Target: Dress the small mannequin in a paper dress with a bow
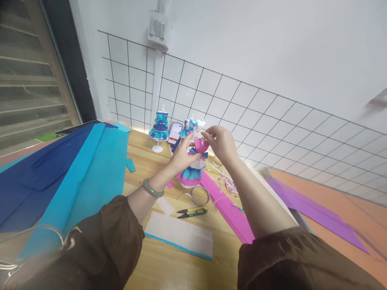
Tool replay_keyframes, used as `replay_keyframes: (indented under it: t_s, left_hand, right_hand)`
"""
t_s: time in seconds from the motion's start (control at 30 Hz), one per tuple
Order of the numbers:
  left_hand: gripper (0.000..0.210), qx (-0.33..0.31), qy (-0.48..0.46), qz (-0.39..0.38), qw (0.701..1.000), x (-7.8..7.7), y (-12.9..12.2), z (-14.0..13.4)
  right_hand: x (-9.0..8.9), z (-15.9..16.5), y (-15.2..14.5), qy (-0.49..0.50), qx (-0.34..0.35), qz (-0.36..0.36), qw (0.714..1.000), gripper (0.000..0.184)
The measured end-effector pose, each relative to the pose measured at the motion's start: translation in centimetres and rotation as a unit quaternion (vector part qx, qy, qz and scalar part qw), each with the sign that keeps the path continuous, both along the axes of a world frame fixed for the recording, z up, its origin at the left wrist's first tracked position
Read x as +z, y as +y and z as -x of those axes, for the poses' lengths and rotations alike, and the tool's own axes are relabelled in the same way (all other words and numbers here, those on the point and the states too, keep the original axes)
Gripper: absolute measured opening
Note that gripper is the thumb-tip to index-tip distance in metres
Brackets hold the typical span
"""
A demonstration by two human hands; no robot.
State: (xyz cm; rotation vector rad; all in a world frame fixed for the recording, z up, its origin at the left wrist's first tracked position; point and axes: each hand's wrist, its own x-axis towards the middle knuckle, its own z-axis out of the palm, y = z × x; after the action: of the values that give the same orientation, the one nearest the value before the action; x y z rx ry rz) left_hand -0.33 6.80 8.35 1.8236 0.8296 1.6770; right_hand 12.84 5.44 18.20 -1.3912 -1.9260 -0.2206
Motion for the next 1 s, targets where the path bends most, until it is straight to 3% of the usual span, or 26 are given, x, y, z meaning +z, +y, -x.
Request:
replay_keyframes:
  t_s: [0.27,0.73,1.0]
  left_hand:
    - [0.08,-0.027,0.066,0.052,0.996,0.1,0.1,0.8]
    - [0.056,0.094,-0.062,0.116,0.987,-0.6,3.8,2.9]
    - [0.05,0.092,-0.069,0.128,0.985,-0.4,3.9,3.3]
  right_hand:
    - [-0.3,-1.0,0.4,-0.025,-0.015,-0.008,1.0,0.029]
    - [-0.6,-1.1,0.7,-0.004,-0.017,-0.004,1.0,0.027]
    - [-0.9,-0.9,0.8,-0.02,-0.021,-0.018,0.999,0.026]
